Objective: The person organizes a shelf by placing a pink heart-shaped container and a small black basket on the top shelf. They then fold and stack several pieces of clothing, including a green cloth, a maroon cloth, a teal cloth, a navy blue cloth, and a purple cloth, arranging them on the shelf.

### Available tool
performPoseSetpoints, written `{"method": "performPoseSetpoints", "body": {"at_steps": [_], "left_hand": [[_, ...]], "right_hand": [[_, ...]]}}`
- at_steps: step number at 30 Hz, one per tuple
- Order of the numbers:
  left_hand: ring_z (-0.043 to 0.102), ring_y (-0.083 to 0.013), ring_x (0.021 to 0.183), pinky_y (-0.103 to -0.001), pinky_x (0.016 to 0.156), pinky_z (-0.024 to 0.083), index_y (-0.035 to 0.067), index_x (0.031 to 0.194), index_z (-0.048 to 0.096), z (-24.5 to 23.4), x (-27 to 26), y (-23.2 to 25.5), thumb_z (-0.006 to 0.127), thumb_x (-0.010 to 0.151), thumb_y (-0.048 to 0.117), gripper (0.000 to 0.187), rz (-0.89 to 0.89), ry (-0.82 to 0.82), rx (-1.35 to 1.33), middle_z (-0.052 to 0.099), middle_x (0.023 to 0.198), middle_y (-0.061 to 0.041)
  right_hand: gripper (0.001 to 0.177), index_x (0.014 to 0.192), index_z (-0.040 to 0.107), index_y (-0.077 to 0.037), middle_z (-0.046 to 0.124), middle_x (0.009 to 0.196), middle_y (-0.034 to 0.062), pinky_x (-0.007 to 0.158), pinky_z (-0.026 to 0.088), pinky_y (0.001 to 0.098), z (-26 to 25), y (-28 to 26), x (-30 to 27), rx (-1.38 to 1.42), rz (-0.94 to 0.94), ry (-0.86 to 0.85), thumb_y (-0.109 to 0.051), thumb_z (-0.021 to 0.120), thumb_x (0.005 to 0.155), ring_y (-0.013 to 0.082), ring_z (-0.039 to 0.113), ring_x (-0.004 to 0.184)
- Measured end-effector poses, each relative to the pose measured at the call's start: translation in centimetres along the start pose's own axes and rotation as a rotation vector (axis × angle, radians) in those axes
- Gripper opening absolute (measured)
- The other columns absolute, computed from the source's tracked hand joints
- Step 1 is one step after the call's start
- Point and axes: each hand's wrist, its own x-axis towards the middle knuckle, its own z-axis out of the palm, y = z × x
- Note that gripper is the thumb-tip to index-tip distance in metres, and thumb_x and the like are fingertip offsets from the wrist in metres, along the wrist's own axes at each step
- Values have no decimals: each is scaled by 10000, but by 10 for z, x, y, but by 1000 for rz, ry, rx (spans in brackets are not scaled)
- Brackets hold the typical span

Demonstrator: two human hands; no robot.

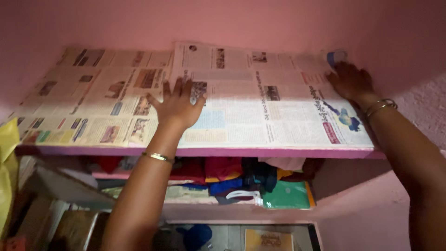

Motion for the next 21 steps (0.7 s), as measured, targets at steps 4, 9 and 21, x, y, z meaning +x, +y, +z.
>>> {"method": "performPoseSetpoints", "body": {"at_steps": [4,9,21], "left_hand": [[40,-306,1567,-779,1138,-37,278,1620,180,1,-3,0,290,945,658,782,11,2,-13,84,1706,11],[52,-329,1581,-788,1144,-17,263,1627,207,3,-3,-3,295,972,610,746,21,26,-9,101,1725,-6],[63,-360,1582,-714,1192,-1,214,1639,202,14,4,-14,225,1012,606,740,78,83,-48,130,1717,-84]], "right_hand": [[603,1488,493,-52,500,1535,214,1141,345,622,-26,-27,-26,10,83,-52,-472,372,1073,391,503,1380],[601,1470,448,6,432,1513,254,1094,224,677,-46,-41,-65,7,-116,175,-408,353,1046,386,384,1424],[715,1594,340,-136,280,1667,179,1205,137,619,-42,-66,-182,276,-111,-2,-568,291,1026,343,211,1554]]}}
